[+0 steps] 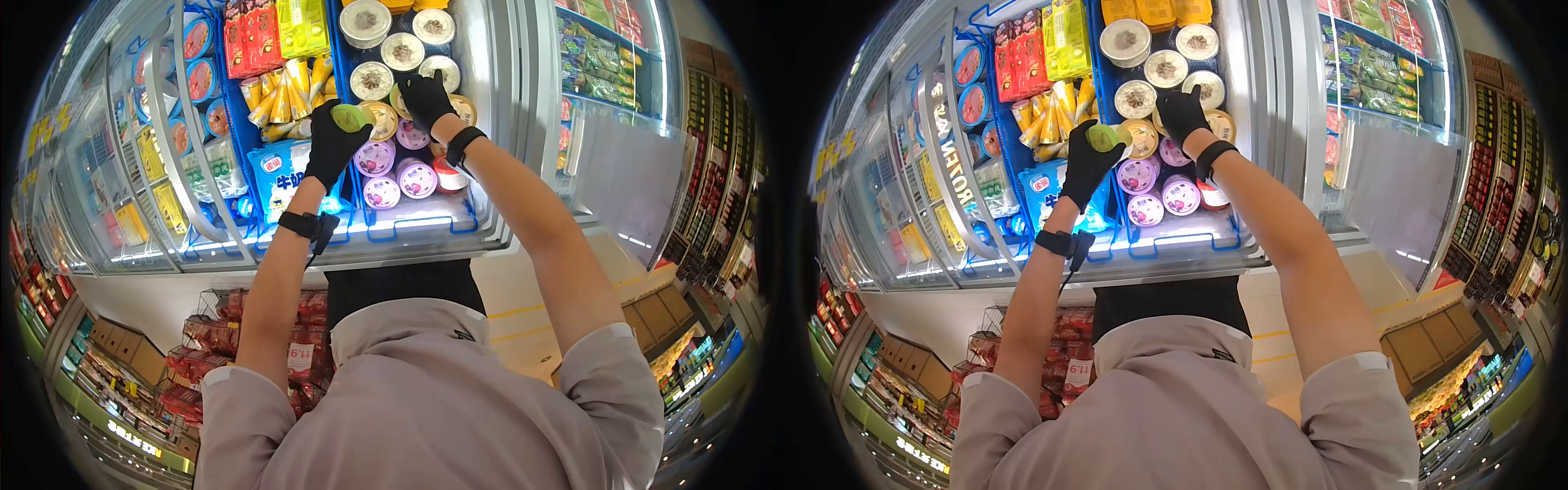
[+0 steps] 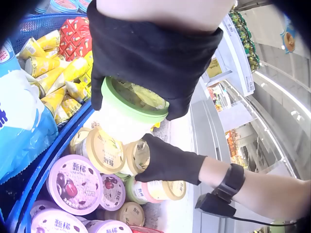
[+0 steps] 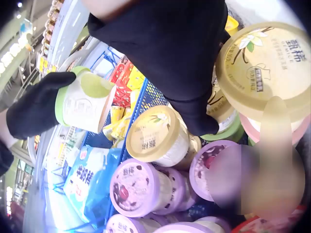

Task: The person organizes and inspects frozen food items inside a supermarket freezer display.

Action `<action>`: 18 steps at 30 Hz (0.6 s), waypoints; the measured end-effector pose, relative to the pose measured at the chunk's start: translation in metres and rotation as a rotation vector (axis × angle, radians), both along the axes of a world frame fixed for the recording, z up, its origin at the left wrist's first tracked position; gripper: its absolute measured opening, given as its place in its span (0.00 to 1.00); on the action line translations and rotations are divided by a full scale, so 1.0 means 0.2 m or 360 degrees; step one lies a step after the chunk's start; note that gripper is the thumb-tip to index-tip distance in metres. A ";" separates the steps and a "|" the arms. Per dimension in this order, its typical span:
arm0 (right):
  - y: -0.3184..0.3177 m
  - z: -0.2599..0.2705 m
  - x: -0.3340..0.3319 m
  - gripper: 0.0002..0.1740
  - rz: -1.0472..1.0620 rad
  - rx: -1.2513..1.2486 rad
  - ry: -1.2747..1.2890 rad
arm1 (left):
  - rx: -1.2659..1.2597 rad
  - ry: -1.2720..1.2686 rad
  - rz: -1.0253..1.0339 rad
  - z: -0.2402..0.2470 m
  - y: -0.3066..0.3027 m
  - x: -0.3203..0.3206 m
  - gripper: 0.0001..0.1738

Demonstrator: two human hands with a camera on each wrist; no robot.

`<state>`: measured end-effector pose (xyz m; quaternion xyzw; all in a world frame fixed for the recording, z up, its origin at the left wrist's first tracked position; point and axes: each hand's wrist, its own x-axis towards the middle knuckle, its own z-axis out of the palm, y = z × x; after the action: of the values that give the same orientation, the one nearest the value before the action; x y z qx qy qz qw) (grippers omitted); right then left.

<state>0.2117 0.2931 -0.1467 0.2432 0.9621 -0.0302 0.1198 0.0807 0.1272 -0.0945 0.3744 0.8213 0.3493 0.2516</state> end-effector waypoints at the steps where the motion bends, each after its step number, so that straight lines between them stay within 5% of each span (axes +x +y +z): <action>1: 0.00 0.02 0.01 0.10 0.0025 0.0003 -0.0006 | -0.0012 -0.0044 0.0001 0.00 0.01 -0.01 0.42; 3: 0.00 0.07 0.03 0.11 0.0248 -0.0071 -0.0072 | 0.0043 0.0039 0.0001 0.00 0.04 -0.04 0.41; 8: 0.02 0.26 0.08 0.37 0.0111 -0.0159 0.0284 | 0.0100 0.0009 -0.0002 -0.02 0.10 -0.13 0.37; 12: -0.14 0.51 0.14 0.43 0.0004 -0.0314 0.0640 | 0.0001 -0.0129 -0.0094 -0.07 0.25 -0.15 0.37; 18: -0.42 0.53 0.44 0.57 -0.0764 -0.0901 0.0225 | 0.0064 0.0166 -0.0522 -0.06 0.47 0.00 0.42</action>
<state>0.3005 0.2097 -0.0399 0.4164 0.8372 -0.3387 0.1051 0.0816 0.2203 -0.1057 0.5260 0.7540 0.2998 0.2546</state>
